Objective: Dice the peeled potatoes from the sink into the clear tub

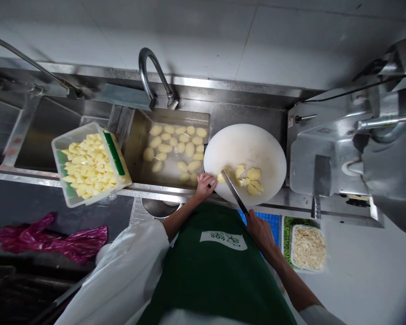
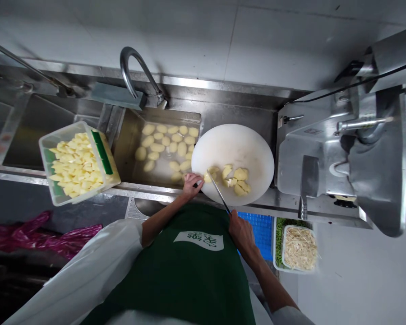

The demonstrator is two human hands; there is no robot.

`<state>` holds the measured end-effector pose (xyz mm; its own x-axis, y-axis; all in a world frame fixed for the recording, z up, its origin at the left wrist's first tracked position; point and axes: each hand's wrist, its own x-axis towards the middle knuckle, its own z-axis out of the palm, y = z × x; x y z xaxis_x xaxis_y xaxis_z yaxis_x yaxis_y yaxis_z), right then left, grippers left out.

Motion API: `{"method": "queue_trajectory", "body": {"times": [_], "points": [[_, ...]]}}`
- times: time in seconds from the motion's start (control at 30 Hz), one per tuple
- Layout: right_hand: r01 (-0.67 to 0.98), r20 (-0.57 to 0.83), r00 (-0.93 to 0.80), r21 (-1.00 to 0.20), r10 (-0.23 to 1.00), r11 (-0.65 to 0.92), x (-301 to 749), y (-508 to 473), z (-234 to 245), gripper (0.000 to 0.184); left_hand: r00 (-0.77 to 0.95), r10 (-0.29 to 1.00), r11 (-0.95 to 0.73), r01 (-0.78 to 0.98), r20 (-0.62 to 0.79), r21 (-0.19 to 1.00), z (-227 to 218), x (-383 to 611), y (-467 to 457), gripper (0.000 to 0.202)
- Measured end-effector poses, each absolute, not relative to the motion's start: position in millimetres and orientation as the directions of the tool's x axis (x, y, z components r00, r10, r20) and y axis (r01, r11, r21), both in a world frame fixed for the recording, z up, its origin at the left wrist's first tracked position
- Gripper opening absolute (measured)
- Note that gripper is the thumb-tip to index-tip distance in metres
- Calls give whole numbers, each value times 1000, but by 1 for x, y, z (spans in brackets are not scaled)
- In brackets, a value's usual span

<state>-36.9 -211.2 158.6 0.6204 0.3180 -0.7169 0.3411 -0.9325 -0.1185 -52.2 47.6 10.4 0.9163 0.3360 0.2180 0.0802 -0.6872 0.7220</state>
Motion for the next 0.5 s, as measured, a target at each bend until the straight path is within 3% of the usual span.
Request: {"method": "queue_trajectory", "body": {"times": [0.23, 0.5], "points": [[355, -756, 576, -111, 311, -928, -30, -197, 152, 25, 940, 314, -682, 124, 136, 721, 7, -53, 48, 23], [357, -752, 565, -149, 340, -922, -30, -204, 157, 24, 937, 303, -704, 96, 175, 703, 9, -50, 43, 15]]}}
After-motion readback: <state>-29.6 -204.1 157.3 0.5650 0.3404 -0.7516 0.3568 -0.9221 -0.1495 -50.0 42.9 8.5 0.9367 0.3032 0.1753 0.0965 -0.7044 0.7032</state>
